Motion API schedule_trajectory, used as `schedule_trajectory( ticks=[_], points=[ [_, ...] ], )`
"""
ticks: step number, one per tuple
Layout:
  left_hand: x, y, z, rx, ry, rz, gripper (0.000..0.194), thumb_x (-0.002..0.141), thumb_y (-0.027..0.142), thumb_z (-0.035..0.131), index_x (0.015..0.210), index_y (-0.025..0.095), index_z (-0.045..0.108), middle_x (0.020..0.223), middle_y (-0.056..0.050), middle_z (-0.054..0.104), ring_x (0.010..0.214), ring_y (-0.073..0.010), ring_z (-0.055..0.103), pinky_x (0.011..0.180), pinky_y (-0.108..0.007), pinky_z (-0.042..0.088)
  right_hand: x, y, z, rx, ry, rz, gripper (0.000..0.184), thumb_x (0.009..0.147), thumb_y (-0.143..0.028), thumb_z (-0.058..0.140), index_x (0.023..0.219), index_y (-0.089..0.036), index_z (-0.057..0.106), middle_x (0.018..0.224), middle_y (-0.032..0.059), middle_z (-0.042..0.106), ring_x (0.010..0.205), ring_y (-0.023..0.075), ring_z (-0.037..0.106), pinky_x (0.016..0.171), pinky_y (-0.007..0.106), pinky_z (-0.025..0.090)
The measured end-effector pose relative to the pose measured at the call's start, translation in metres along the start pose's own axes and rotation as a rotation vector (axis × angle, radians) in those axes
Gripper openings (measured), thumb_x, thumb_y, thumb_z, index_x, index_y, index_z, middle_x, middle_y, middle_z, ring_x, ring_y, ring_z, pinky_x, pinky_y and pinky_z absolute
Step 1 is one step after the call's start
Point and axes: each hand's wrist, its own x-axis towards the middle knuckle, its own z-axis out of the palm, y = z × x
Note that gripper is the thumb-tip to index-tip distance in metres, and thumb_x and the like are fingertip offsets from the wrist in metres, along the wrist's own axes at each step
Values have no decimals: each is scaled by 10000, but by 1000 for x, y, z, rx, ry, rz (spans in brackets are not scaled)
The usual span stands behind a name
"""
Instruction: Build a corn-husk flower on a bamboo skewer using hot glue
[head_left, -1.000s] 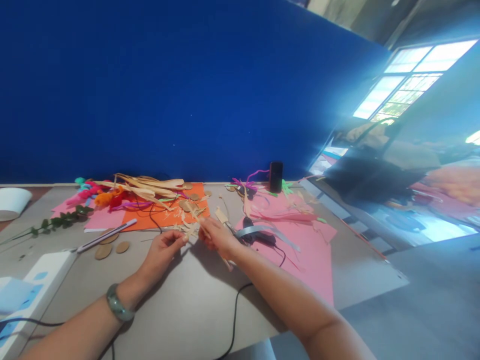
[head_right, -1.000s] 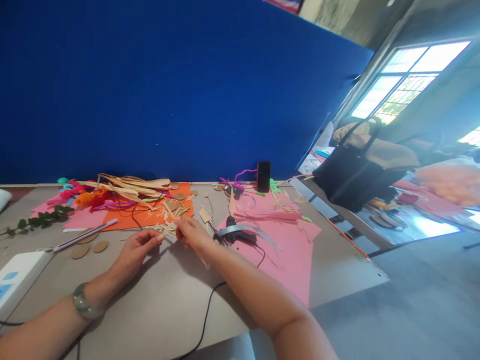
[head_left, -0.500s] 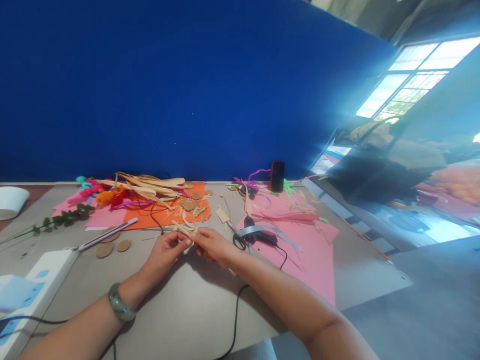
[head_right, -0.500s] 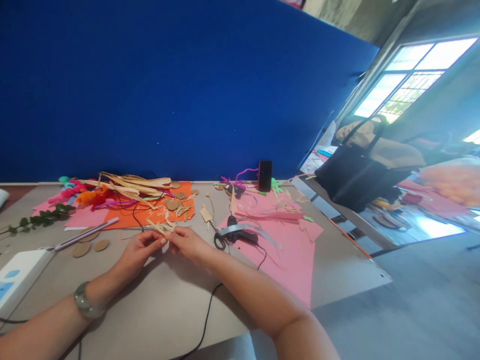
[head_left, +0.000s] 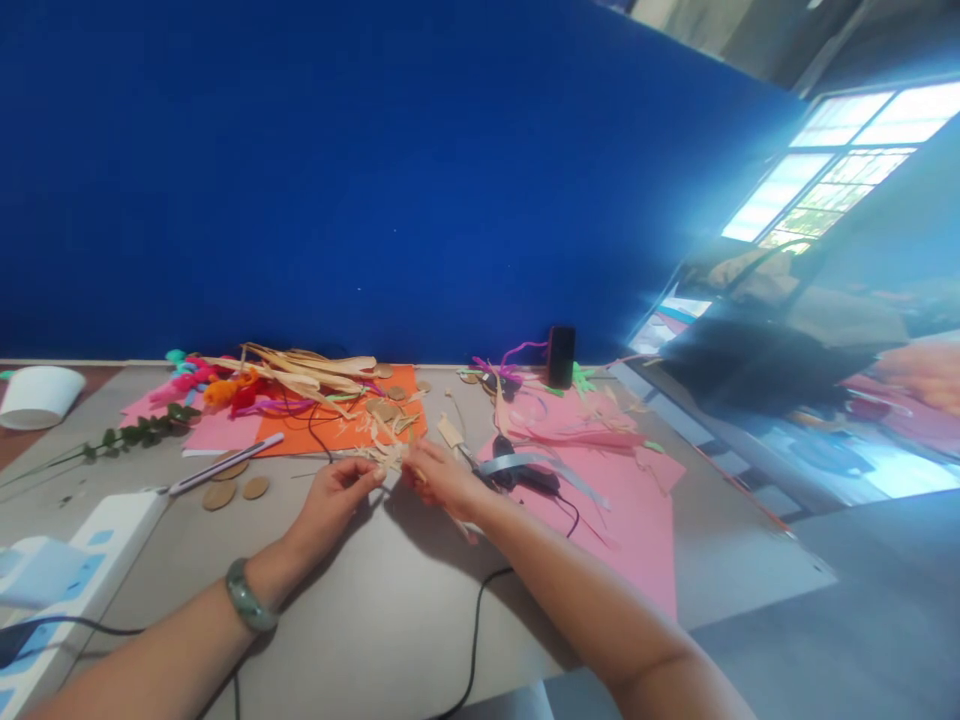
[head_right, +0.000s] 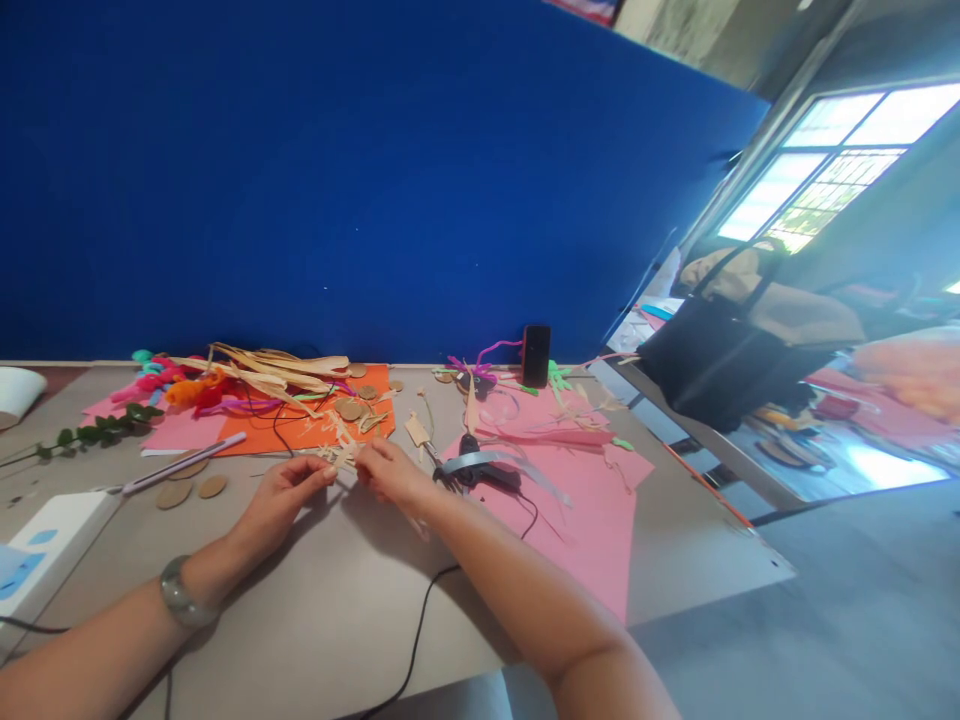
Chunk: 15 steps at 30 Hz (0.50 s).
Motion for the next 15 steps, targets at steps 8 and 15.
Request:
schedule_trajectory(
  ticks=[8, 15],
  points=[
    [4, -5, -1, 57, -8, 13, 314, 686, 436, 721, 635, 136, 644, 542, -1, 585, 487, -97, 464, 492, -216, 364, -2, 19, 13, -237, -119, -153, 297, 864, -479, 523, 850, -186, 567, 622, -40, 462, 546, 93, 413, 482, 204, 295],
    [0, 5, 2, 124, -22, 32, 276, 692, 411, 715, 672, 142, 654, 579, -7, 593, 513, -102, 453, 495, -214, 350, 3, 19, 11, -142, -125, 21, 381, 863, -517, 486, 685, -179, 487, 538, -52, 462, 419, 59, 341, 387, 184, 231]
  ],
)
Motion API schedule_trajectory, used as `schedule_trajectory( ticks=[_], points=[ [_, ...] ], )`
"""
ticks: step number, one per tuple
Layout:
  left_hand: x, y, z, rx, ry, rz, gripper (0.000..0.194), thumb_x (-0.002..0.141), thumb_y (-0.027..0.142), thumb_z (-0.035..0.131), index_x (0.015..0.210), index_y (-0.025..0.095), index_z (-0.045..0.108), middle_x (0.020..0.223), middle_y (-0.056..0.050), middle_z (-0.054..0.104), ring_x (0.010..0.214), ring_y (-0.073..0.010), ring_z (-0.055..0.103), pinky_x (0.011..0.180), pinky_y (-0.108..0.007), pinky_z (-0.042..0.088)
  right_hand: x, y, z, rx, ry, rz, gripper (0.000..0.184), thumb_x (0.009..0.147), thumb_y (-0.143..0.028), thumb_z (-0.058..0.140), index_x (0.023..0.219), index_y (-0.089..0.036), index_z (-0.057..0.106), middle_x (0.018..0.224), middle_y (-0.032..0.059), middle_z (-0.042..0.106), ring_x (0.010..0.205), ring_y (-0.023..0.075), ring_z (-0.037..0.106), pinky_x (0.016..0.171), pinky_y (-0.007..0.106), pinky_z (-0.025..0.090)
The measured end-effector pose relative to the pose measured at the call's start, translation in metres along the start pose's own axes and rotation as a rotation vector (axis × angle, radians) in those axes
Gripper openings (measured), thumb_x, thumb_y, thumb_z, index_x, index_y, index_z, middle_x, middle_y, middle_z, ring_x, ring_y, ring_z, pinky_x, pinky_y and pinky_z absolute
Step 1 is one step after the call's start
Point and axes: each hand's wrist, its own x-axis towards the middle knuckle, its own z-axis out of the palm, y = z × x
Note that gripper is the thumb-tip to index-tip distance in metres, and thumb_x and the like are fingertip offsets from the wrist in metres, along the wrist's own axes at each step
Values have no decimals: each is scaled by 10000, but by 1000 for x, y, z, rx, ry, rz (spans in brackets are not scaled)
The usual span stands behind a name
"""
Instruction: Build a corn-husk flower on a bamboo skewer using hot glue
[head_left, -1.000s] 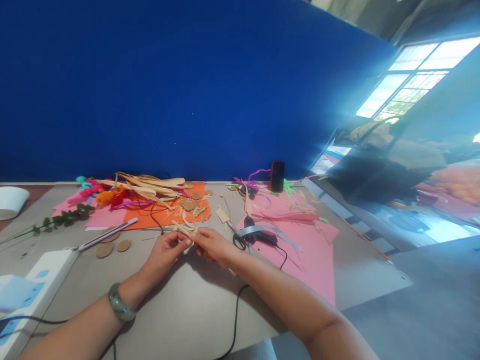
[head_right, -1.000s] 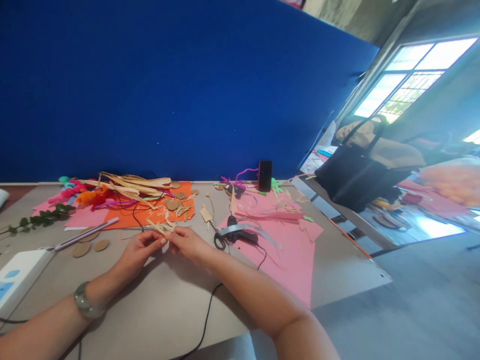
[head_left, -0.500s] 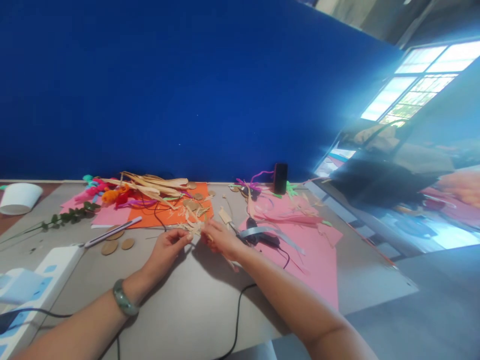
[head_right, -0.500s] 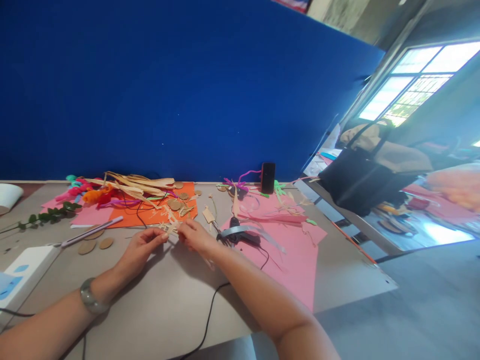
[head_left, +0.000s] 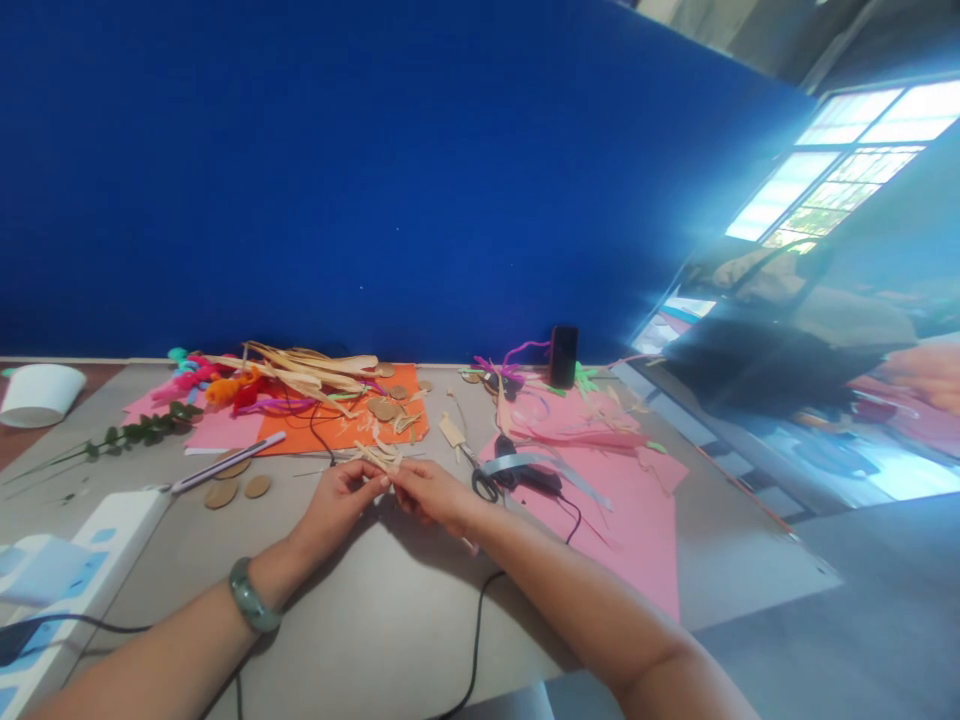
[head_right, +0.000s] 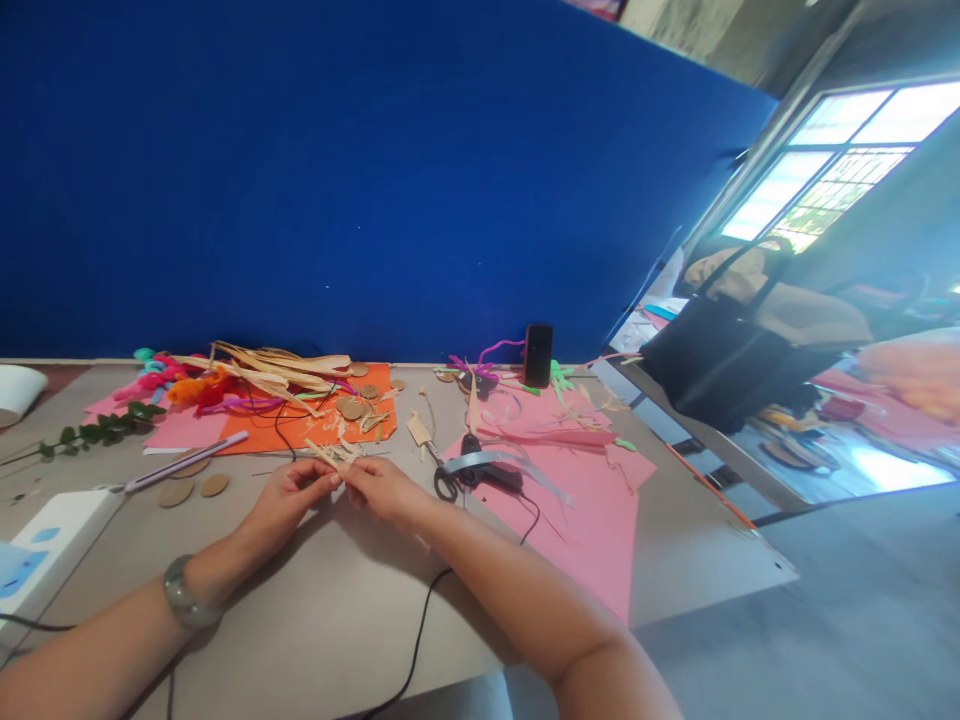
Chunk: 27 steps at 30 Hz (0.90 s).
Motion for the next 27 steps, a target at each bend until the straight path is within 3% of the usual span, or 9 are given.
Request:
schedule_trajectory(
  ticks=[7, 13, 16, 22, 27],
  points=[
    [0, 6, -2, 0, -7, 15, 251, 689, 403, 722, 647, 167, 650, 571, 10, 553, 515, -104, 435, 490, -211, 333, -5, -13, -6, 250, -57, 80, 360, 843, -467, 503, 639, -173, 467, 453, -78, 420, 348, 39, 223, 347, 174, 124],
    [0, 3, 0, -78, 40, -7, 242, 685, 399, 728, 670, 169, 656, 565, 23, 553, 504, -93, 428, 492, -213, 339, -3, -26, -25, 360, 107, 40, 356, 846, -464, 474, 635, -183, 418, 456, -82, 419, 345, 30, 169, 362, 168, 98],
    [0, 1, 0, -104, 47, 8, 242, 690, 392, 730, 669, 163, 655, 578, 18, 564, 523, -93, 440, 501, -211, 342, -2, -25, -22, 261, 143, 21, 381, 849, -509, 468, 649, -187, 423, 490, -73, 431, 362, 38, 208, 362, 172, 117],
    [1, -4, 0, -89, -18, -2, 269, 716, 411, 706, 676, 151, 652, 599, -5, 604, 538, -110, 477, 526, -229, 374, -4, -7, 0, -118, 15, -77, 413, 838, -571, 503, 694, -183, 493, 538, -55, 431, 444, 69, 360, 411, 191, 250],
    [1, -4, -1, -29, -19, 15, 257, 719, 396, 704, 689, 148, 645, 613, -6, 609, 550, -109, 471, 529, -224, 365, -2, 0, 1, -117, 2, -49, 466, 880, -544, 442, 599, -173, 460, 505, -50, 416, 422, 63, 334, 404, 196, 238]
  ],
)
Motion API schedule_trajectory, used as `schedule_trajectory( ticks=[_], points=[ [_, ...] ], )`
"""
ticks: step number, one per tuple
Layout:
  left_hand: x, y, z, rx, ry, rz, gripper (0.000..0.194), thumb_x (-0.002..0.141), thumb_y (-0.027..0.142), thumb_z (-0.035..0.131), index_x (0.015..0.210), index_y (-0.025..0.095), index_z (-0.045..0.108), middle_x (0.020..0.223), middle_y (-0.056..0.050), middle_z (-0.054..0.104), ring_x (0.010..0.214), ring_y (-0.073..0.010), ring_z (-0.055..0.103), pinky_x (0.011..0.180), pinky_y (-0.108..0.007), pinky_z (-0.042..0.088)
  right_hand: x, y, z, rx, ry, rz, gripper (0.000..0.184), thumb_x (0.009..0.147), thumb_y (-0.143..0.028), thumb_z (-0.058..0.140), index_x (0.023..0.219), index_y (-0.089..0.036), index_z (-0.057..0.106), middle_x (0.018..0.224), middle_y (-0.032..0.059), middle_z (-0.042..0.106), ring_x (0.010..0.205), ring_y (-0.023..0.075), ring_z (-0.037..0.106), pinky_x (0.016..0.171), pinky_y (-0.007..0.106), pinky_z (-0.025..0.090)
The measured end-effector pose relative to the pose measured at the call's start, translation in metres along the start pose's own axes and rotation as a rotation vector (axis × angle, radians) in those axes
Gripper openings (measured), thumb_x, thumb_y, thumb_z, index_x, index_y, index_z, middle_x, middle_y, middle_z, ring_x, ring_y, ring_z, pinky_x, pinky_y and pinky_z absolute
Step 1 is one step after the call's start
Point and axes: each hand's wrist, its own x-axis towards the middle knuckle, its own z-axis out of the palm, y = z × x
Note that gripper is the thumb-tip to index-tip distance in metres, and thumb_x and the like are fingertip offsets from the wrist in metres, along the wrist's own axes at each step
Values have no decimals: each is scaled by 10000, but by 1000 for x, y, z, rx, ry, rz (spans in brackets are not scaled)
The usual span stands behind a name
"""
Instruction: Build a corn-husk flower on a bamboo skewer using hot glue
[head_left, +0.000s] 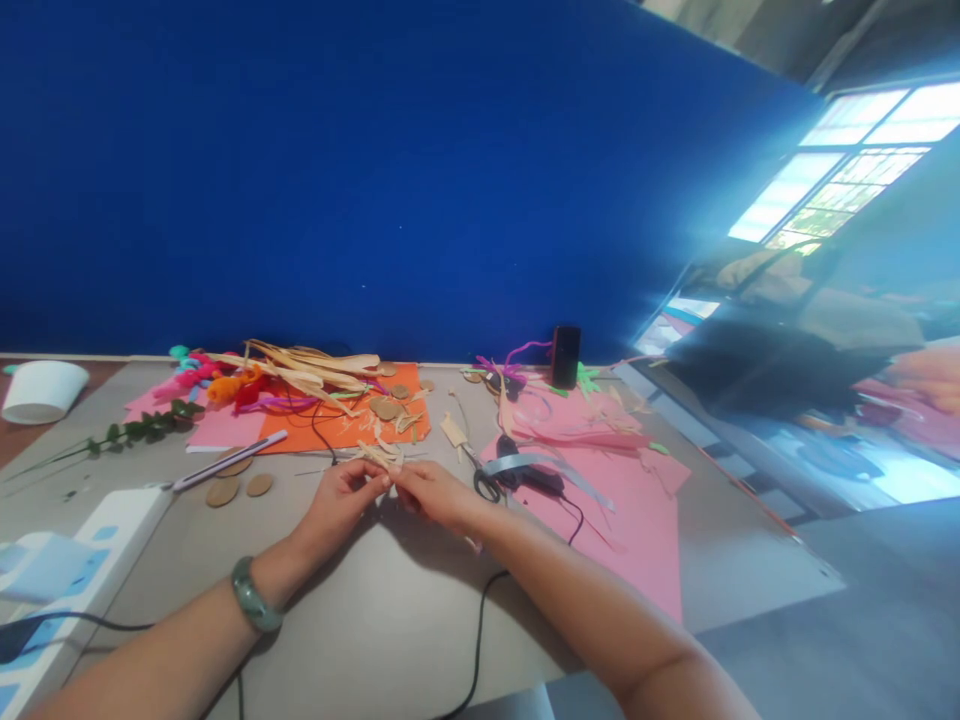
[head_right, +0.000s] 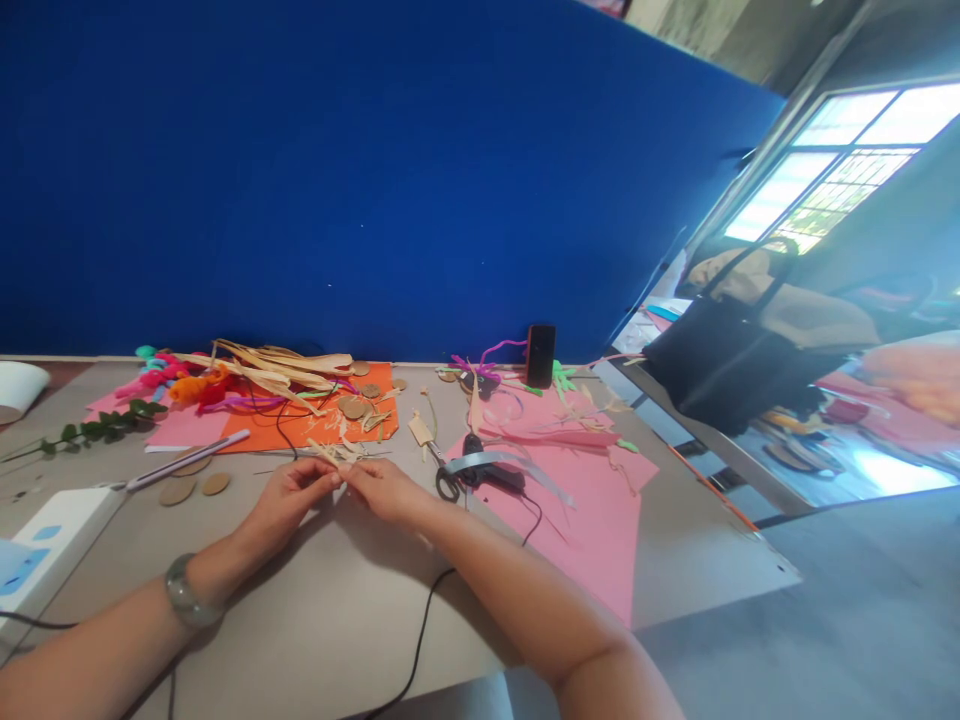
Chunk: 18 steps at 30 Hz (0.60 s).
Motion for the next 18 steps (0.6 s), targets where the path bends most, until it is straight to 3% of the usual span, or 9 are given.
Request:
schedule_trajectory(
  ticks=[6, 9, 13, 18],
  points=[
    [-1, 3, -3, 34, -16, -4, 233, 754, 387, 679, 703, 164, 634, 607, 22, 551, 543, -93, 435, 524, -210, 350, -2, -13, -15, 351, -109, 121, 447, 861, -529, 464, 592, -178, 401, 486, -69, 414, 361, 37, 203, 352, 177, 127],
    [0, 1, -2, -14, 5, -17, 228, 750, 387, 685, 708, 169, 633, 610, 27, 542, 537, -88, 427, 518, -207, 344, -1, -20, -25, 465, -65, 127, 431, 870, -520, 429, 603, -188, 366, 478, -76, 404, 357, 35, 150, 356, 171, 87],
    [0, -1, -1, -70, 18, -8, 225, 744, 382, 695, 710, 166, 643, 591, 27, 541, 528, -87, 422, 517, -211, 336, 1, -20, -25, 316, 63, 105, 436, 871, -545, 422, 619, -190, 395, 484, -70, 394, 369, 45, 209, 357, 172, 128],
    [1, -1, 1, -54, 6, -1, 258, 721, 397, 708, 688, 146, 658, 634, -9, 608, 588, -114, 490, 566, -229, 375, -2, -10, -8, -28, 10, 6, 393, 850, -540, 501, 684, -185, 471, 533, -55, 432, 429, 66, 350, 392, 188, 245]
  ],
)
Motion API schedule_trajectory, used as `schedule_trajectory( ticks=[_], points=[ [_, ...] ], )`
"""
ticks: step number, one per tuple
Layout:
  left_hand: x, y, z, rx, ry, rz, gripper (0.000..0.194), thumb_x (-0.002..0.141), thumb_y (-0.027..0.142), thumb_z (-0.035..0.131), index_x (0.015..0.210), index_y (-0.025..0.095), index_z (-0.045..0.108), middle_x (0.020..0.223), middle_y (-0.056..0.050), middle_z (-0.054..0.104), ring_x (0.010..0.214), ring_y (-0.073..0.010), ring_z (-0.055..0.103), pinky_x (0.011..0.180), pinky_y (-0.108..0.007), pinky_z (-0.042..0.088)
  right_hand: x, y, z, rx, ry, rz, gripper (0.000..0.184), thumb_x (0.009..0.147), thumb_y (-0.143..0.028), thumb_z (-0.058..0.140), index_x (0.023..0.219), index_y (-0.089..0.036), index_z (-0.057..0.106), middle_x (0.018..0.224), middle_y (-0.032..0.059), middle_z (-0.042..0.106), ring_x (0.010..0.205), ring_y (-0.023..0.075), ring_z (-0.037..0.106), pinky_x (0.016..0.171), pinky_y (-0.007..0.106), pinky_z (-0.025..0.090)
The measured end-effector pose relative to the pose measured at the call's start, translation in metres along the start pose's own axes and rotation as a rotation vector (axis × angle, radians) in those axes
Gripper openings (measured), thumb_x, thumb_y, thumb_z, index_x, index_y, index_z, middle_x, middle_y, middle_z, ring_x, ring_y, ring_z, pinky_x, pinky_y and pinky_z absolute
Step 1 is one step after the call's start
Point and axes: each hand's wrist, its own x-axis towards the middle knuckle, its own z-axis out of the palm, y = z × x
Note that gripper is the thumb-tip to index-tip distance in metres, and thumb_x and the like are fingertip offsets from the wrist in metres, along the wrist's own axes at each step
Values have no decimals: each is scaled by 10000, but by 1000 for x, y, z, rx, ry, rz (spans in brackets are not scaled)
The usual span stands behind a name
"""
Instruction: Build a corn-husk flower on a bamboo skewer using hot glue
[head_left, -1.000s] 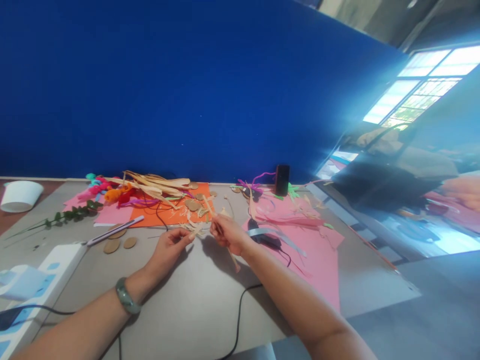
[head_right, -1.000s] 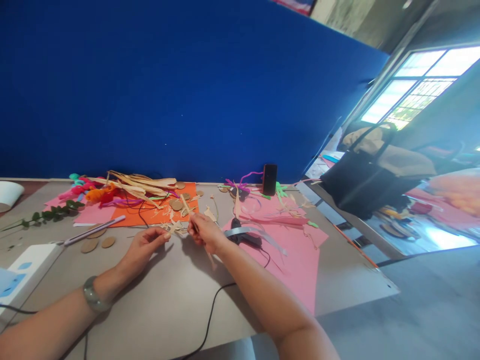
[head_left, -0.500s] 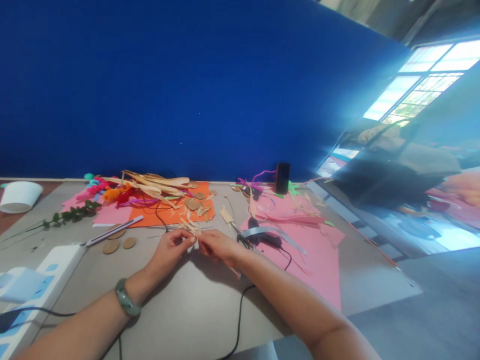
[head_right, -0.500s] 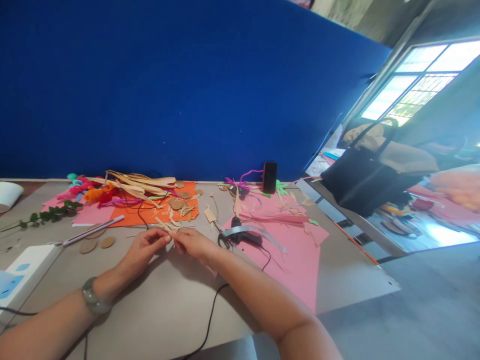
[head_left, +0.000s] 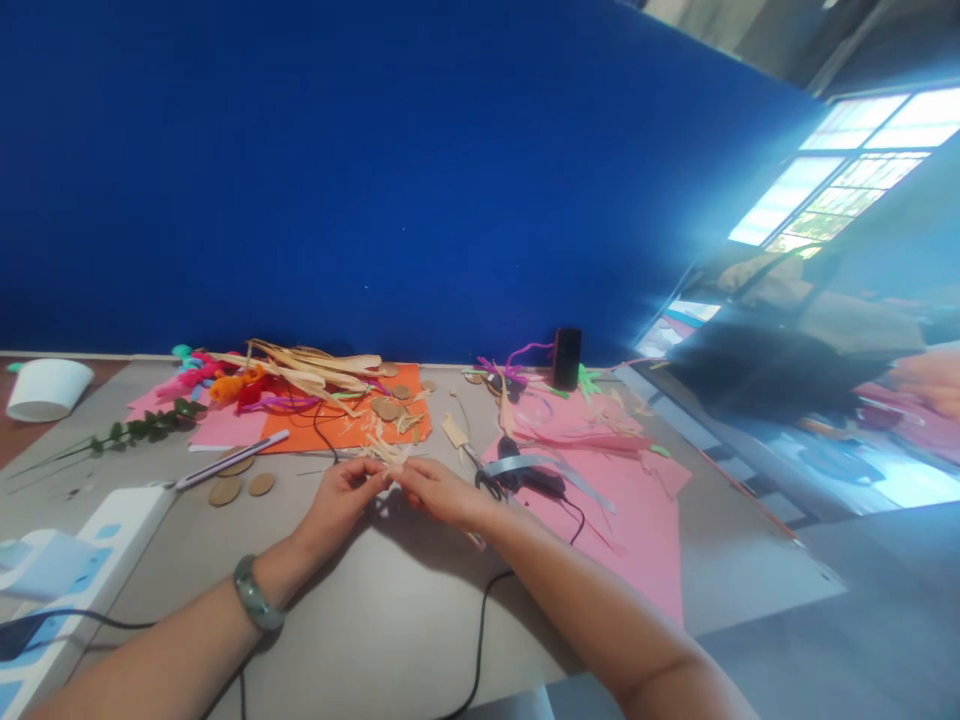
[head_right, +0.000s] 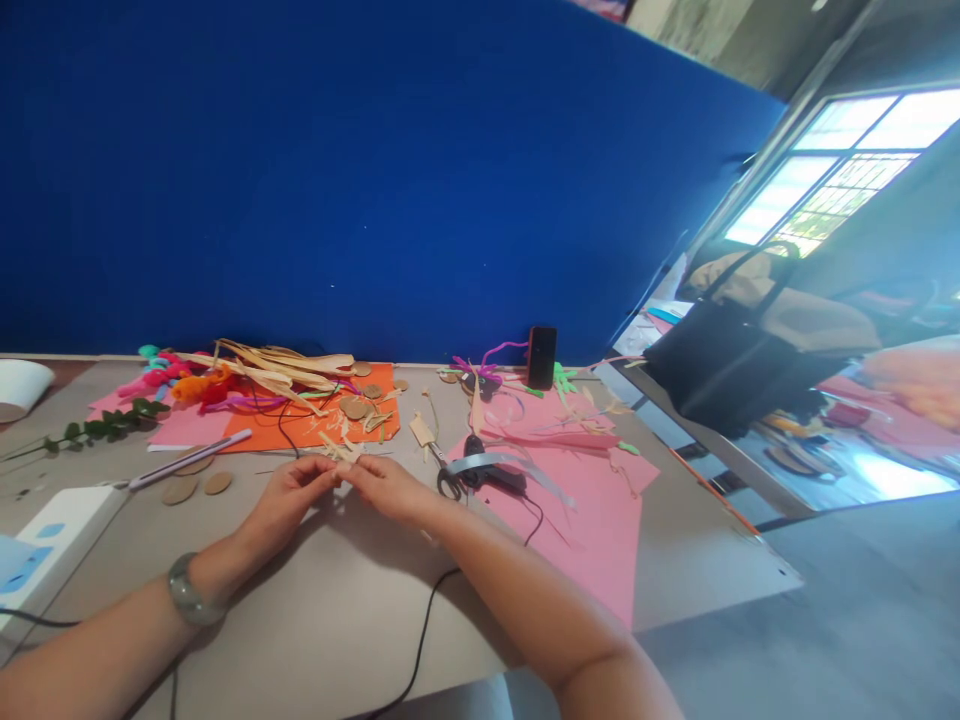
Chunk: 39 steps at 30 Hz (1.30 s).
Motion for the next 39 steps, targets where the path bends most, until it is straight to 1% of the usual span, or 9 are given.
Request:
schedule_trajectory(
  ticks=[3, 6, 13, 16, 20, 25, 28, 36, 39],
  points=[
    [1, -1, 0, 21, 1, -28, 289, 705, 421, 712, 671, 140, 650, 583, 2, 585, 531, -102, 451, 523, -226, 349, 0, 5, 5, -56, -30, -41, 437, 879, -544, 453, 640, -178, 463, 513, -51, 421, 432, 66, 348, 405, 198, 246],
    [0, 1, 0, 51, -10, -18, 282, 709, 415, 706, 685, 140, 648, 593, 0, 588, 530, -102, 445, 512, -224, 341, 1, 6, 5, -2, -67, 6, 464, 888, -543, 428, 606, -176, 450, 492, -53, 408, 412, 62, 325, 393, 199, 232],
    [-2, 4, -1, 89, -19, 12, 235, 745, 385, 679, 689, 161, 637, 620, 6, 564, 560, -104, 444, 523, -219, 347, 2, -4, -11, 414, -174, 138, 455, 870, -531, 437, 583, -187, 358, 486, -71, 396, 359, 37, 172, 348, 175, 114],
    [-2, 2, -2, 49, -4, -4, 222, 744, 383, 685, 705, 169, 637, 600, 22, 538, 539, -94, 423, 516, -216, 338, 4, -7, -21, 524, -109, 137, 444, 882, -521, 404, 593, -190, 336, 483, -80, 384, 355, 34, 120, 351, 167, 86],
    [-2, 0, -2, 35, 2, 19, 221, 751, 385, 683, 710, 170, 650, 617, 16, 560, 561, -99, 446, 544, -221, 354, 5, -6, -18, 364, 1, 114, 453, 869, -566, 425, 624, -187, 387, 498, -70, 405, 362, 38, 195, 353, 163, 116],
    [-1, -1, -1, 44, -12, 12, 269, 734, 415, 690, 686, 153, 653, 621, -3, 596, 575, -118, 481, 563, -237, 375, -2, 0, 2, -12, -36, 29, 447, 854, -584, 478, 676, -174, 474, 538, -52, 430, 430, 60, 345, 388, 176, 245],
    [-1, 2, 0, 60, -23, -5, 268, 720, 410, 699, 688, 147, 653, 612, -3, 600, 554, -116, 475, 551, -239, 368, -4, 0, 7, -65, -58, 18, 483, 880, -582, 432, 623, -172, 437, 524, -49, 416, 434, 61, 340, 396, 187, 243],
    [-4, 9, 0, 73, -26, 25, 216, 748, 376, 683, 698, 168, 655, 633, 6, 575, 586, -113, 470, 554, -227, 358, -2, -9, -12, 388, -164, 135, 470, 884, -550, 411, 593, -192, 320, 501, -72, 389, 372, 36, 172, 357, 176, 109],
    [-3, 6, 0, 42, -3, -2, 227, 739, 388, 693, 703, 167, 656, 610, 12, 559, 550, -104, 445, 524, -224, 343, 1, -12, -19, 510, -69, 130, 470, 846, -575, 447, 603, -196, 312, 490, -84, 389, 359, 28, 139, 359, 168, 75]
  ],
)
